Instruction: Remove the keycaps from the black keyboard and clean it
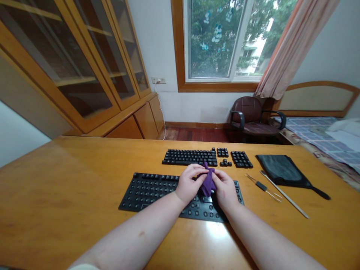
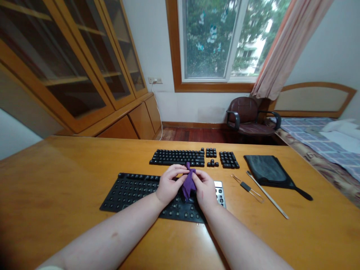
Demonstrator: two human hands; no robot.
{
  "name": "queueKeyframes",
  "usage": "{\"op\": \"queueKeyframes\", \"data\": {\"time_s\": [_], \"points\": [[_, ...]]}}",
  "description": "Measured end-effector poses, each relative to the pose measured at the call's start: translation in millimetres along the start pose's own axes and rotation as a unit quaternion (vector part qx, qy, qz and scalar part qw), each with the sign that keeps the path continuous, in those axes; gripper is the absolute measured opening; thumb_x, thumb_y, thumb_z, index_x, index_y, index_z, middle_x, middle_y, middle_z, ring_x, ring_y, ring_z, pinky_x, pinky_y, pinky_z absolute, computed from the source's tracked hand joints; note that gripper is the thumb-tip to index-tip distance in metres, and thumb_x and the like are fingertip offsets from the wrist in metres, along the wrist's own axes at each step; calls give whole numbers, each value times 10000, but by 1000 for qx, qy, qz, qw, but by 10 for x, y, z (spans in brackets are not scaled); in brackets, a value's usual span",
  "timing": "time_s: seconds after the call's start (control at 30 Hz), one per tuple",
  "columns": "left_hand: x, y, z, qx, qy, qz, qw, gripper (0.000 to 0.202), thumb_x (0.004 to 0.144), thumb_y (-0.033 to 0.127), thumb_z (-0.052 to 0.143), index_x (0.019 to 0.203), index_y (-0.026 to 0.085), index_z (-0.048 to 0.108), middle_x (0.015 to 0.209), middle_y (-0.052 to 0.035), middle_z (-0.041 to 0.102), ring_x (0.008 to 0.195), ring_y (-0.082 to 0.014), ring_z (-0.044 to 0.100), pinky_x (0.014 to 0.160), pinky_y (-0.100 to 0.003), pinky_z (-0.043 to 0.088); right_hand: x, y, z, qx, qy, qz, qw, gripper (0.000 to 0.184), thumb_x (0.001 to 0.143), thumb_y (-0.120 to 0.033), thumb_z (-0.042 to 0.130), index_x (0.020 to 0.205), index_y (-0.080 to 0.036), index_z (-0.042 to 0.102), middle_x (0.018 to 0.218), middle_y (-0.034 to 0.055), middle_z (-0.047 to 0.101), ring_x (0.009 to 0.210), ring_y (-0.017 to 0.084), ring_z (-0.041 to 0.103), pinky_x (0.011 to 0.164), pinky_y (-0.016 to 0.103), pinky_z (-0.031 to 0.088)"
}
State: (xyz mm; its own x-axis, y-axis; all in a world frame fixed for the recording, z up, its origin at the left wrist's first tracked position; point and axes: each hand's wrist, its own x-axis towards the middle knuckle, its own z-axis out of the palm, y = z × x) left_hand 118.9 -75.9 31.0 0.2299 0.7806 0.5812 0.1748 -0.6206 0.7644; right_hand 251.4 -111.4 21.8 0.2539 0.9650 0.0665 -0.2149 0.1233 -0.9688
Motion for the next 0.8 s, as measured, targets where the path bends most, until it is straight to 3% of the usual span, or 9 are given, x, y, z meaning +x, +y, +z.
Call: {"op": "queueKeyframes", "data": {"time_s": [0.17,0.37,0.5,0.63,0.8], "points": [[-8,-17,10,-29,-3,-46,999,190,803,161,586,952,207,695,977,-49,704,974,-178,632,942,-364,479,5,-15,-5,-35,-3,-7,999,286,717,-398,683,926,-206,724,916,55,726,896,246,640,869,389,469],[-8,-53,16,-39,22,-92,995,154,773,175,618,901,184,702,921,-60,706,899,-187,653,861,-351,518,14,65,-23,-32,-16,-4,999,314,699,-323,699,996,-221,709,987,50,718,937,250,641,901,421,452],[8,-52,9,-37,19,-120,992,127,741,172,648,842,194,722,891,-45,724,962,-206,640,948,-387,464,20,60,-33,-46,-10,2,999,240,676,-303,709,898,-217,734,913,47,732,882,243,650,866,399,465],[30,-36,-3,-89,-2,-144,986,130,733,164,649,840,173,722,878,-52,730,862,-187,671,871,-341,517,38,51,-50,-56,15,1,998,180,661,-335,715,776,-199,741,788,47,732,773,232,650,784,373,487],[30,-29,-3,-90,2,-151,984,136,729,175,657,848,170,722,887,-58,728,869,-194,669,877,-350,516,36,56,-51,-27,6,5,1000,242,693,-385,696,839,-195,735,824,55,733,792,237,655,783,376,498]]}}
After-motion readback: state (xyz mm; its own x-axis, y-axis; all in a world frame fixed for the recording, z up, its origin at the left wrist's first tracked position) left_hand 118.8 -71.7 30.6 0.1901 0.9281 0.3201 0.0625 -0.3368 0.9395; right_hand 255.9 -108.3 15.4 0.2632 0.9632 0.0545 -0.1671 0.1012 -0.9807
